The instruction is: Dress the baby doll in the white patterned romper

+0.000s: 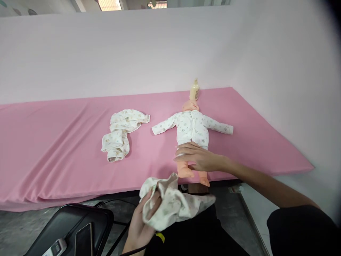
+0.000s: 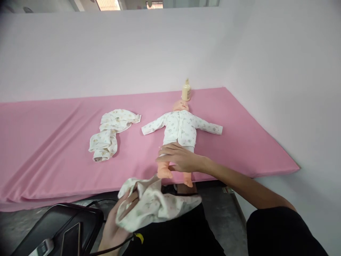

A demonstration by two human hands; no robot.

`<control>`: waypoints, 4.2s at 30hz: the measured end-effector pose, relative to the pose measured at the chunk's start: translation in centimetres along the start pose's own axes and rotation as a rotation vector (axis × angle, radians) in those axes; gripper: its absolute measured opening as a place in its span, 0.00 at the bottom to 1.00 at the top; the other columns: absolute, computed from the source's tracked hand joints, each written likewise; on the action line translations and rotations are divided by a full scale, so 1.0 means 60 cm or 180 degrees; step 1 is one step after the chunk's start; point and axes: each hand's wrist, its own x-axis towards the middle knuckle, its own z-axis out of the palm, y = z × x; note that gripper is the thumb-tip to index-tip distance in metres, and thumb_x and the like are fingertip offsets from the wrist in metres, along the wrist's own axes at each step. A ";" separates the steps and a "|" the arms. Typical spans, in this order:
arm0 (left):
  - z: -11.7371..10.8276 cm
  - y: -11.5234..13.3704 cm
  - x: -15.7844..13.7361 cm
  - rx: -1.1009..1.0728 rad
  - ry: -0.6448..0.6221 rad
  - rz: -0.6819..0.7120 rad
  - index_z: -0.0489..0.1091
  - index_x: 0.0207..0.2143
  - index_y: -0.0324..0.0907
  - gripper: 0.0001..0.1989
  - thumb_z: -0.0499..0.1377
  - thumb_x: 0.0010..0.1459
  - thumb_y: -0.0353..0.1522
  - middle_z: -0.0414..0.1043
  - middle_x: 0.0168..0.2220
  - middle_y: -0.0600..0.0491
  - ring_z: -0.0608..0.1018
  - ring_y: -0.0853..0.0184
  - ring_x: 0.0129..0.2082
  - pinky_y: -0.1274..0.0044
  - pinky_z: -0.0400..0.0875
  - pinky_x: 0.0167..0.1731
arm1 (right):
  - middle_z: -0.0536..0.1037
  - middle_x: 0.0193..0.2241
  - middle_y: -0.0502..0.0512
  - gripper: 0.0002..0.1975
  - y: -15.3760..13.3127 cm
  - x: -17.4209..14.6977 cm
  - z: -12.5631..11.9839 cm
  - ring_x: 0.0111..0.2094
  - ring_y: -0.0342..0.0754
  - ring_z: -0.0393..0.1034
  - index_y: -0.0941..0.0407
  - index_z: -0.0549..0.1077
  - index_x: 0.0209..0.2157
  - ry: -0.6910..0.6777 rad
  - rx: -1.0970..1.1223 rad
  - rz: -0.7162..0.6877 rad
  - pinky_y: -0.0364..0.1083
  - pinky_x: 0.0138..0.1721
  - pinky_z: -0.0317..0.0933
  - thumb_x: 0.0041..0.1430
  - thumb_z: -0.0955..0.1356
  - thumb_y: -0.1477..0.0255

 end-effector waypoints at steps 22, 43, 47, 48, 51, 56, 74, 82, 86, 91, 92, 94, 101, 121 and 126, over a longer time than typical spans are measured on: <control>0.126 -0.081 0.038 0.0246 -0.0285 0.0110 0.61 0.64 0.43 0.25 0.55 0.68 0.40 0.65 0.60 0.46 0.72 0.59 0.57 0.70 0.66 0.58 | 0.49 0.68 0.67 0.28 -0.061 -0.028 -0.006 0.70 0.55 0.40 0.64 0.54 0.67 -0.0144 0.0320 0.0225 0.56 0.66 0.46 0.69 0.61 0.72; 0.135 -0.088 0.051 0.0604 -0.0219 0.0392 0.65 0.60 0.40 0.27 0.63 0.60 0.37 0.71 0.53 0.47 0.74 0.59 0.54 0.70 0.66 0.58 | 0.66 0.57 0.64 0.36 -0.172 -0.022 0.026 0.57 0.56 0.63 0.60 0.52 0.64 0.0111 0.0798 0.1548 0.56 0.57 0.60 0.54 0.66 0.77; 0.131 -0.088 0.050 0.0689 -0.0387 0.0387 0.69 0.55 0.41 0.27 0.67 0.55 0.38 0.74 0.49 0.49 0.75 0.59 0.52 0.70 0.67 0.56 | 0.58 0.63 0.66 0.39 -0.171 -0.019 0.033 0.60 0.59 0.58 0.56 0.48 0.67 0.0104 0.0465 0.1573 0.59 0.58 0.59 0.54 0.65 0.78; 0.129 -0.088 0.050 0.0695 -0.0419 0.0364 0.70 0.54 0.41 0.26 0.68 0.54 0.38 0.74 0.48 0.49 0.75 0.59 0.51 0.70 0.67 0.56 | 0.59 0.62 0.66 0.39 -0.171 -0.018 0.036 0.60 0.59 0.58 0.56 0.49 0.66 0.0156 0.0418 0.1532 0.59 0.58 0.59 0.53 0.65 0.79; 0.123 -0.088 0.051 0.0676 -0.0464 0.0371 0.70 0.54 0.40 0.26 0.68 0.54 0.37 0.75 0.47 0.50 0.75 0.60 0.51 0.72 0.67 0.56 | 0.64 0.59 0.64 0.36 -0.167 -0.016 0.048 0.59 0.57 0.60 0.57 0.53 0.63 0.0403 0.0453 0.1459 0.58 0.57 0.59 0.52 0.63 0.80; 0.123 -0.089 0.055 0.0629 -0.0410 0.0533 0.69 0.55 0.39 0.23 0.64 0.58 0.34 0.74 0.48 0.48 0.75 0.62 0.50 0.73 0.68 0.54 | 0.68 0.55 0.59 0.29 -0.161 -0.025 0.062 0.53 0.52 0.65 0.56 0.58 0.56 0.0925 0.0795 0.1498 0.54 0.54 0.63 0.50 0.61 0.82; 0.118 -0.112 0.072 0.0842 0.0138 0.0718 0.61 0.62 0.45 0.30 0.65 0.58 0.31 0.69 0.54 0.48 0.74 0.61 0.53 0.74 0.73 0.51 | 0.72 0.50 0.68 0.27 -0.177 -0.052 0.088 0.46 0.60 0.72 0.63 0.61 0.57 0.0382 -0.0083 0.2336 0.58 0.40 0.70 0.55 0.61 0.76; 0.118 -0.111 0.078 0.0660 0.0322 0.0739 0.65 0.60 0.43 0.24 0.60 0.64 0.39 0.67 0.58 0.47 0.73 0.64 0.55 0.75 0.72 0.55 | 0.70 0.55 0.67 0.28 -0.159 -0.064 0.102 0.54 0.55 0.68 0.61 0.56 0.60 0.1005 0.0217 0.1666 0.54 0.49 0.69 0.56 0.60 0.80; 0.122 -0.100 0.080 0.0379 0.0237 0.0634 0.65 0.60 0.41 0.23 0.56 0.67 0.41 0.67 0.59 0.45 0.72 0.63 0.57 0.75 0.72 0.55 | 0.69 0.56 0.65 0.28 -0.140 -0.063 0.105 0.57 0.54 0.66 0.59 0.57 0.59 0.1166 0.0287 0.1206 0.55 0.56 0.64 0.56 0.61 0.82; 0.120 -0.093 0.085 0.0231 0.0082 0.0593 0.67 0.59 0.37 0.25 0.56 0.66 0.43 0.67 0.58 0.42 0.72 0.61 0.58 0.75 0.72 0.55 | 0.71 0.53 0.64 0.24 -0.145 -0.058 0.106 0.54 0.57 0.66 0.59 0.59 0.57 0.1129 0.0298 0.1486 0.59 0.54 0.64 0.59 0.61 0.80; 0.118 -0.093 0.085 0.0233 0.0149 0.0621 0.66 0.60 0.38 0.25 0.56 0.66 0.43 0.67 0.59 0.43 0.72 0.61 0.58 0.75 0.73 0.54 | 0.71 0.53 0.65 0.24 -0.148 -0.057 0.106 0.54 0.57 0.66 0.60 0.59 0.58 0.1046 0.0322 0.1614 0.60 0.54 0.63 0.60 0.61 0.79; 0.115 -0.096 0.085 0.0295 0.0320 0.0682 0.66 0.60 0.40 0.24 0.57 0.66 0.42 0.67 0.59 0.45 0.73 0.63 0.57 0.77 0.73 0.53 | 0.70 0.55 0.66 0.26 -0.154 -0.056 0.102 0.55 0.58 0.66 0.61 0.56 0.60 0.0856 0.0426 0.1811 0.61 0.55 0.62 0.60 0.60 0.77; 0.109 -0.105 0.084 0.0411 0.0590 0.0635 0.69 0.57 0.43 0.19 0.59 0.65 0.37 0.69 0.58 0.49 0.75 0.66 0.54 0.77 0.73 0.54 | 0.68 0.58 0.62 0.31 -0.153 -0.059 0.103 0.57 0.53 0.64 0.57 0.53 0.63 0.1150 0.0917 0.1765 0.56 0.57 0.60 0.59 0.61 0.80; 0.099 -0.092 0.108 0.0192 0.0182 0.0587 0.71 0.53 0.38 0.19 0.60 0.64 0.38 0.72 0.51 0.48 0.77 0.74 0.37 0.85 0.75 0.34 | 0.73 0.45 0.58 0.16 -0.093 -0.033 0.096 0.45 0.49 0.69 0.57 0.68 0.46 0.1284 0.1671 0.1075 0.47 0.46 0.64 0.57 0.62 0.82; 0.101 -0.092 0.104 0.0317 0.0048 0.0559 0.72 0.47 0.38 0.14 0.64 0.61 0.35 0.70 0.35 0.54 0.70 0.78 0.29 0.86 0.70 0.32 | 0.75 0.44 0.56 0.18 -0.106 -0.034 0.093 0.43 0.49 0.71 0.56 0.66 0.52 0.1092 0.1692 0.1648 0.47 0.44 0.64 0.60 0.61 0.80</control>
